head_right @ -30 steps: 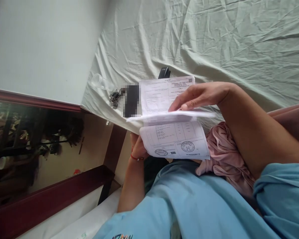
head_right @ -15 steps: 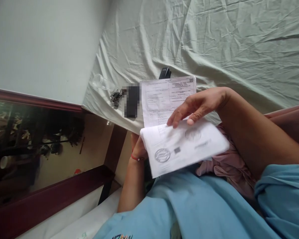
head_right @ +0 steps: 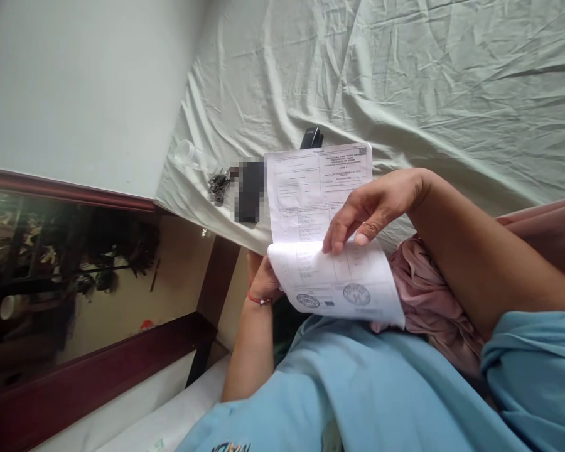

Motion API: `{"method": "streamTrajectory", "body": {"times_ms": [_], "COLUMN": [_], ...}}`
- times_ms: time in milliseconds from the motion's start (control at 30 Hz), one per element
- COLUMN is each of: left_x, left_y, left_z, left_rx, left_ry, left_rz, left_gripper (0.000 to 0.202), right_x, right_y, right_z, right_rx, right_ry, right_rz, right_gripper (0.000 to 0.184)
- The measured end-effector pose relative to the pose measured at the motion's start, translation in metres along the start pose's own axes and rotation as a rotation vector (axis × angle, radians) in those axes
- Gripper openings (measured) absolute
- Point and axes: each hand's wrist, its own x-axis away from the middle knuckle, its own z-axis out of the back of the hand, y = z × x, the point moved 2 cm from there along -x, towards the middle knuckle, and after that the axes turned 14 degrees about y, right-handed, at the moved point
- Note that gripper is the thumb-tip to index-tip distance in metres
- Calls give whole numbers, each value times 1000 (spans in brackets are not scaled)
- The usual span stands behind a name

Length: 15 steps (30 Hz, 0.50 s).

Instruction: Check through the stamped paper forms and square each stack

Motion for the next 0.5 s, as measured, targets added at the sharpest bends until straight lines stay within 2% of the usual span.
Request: {"method": "streamTrajectory", "body": {"times_ms": [67,100,167,267,300,400,500], "left_x": [2,2,2,1,0,-1,0], "left_y": [0,1,1,0,-1,-3,-2], "left_z": [1,1,1,1,1,2,2], "left_rx": [-2,-8,-10,-3,-4,-22,-31], "left_ry": [35,46,50,30,20,-10,-17], "left_rz": [-1,0,3,-21,-26,-20,-18], "left_gripper": [54,55,56,55,54,51,53], "right_x": [1,1,0,0,1,2,4], "right_y": [3,5,11,21,23,29,33], "right_z": [0,2,9,23,27,36,42], "right_rx": [-11,-10,-21,-135,-191,-226,-4], "right_ry": [37,122,434,1071,1238,1594,1843], "right_rz": [-35,-48,-52,3,33,101,86], "right_gripper": [46,46,43,29,24,13,21]}}
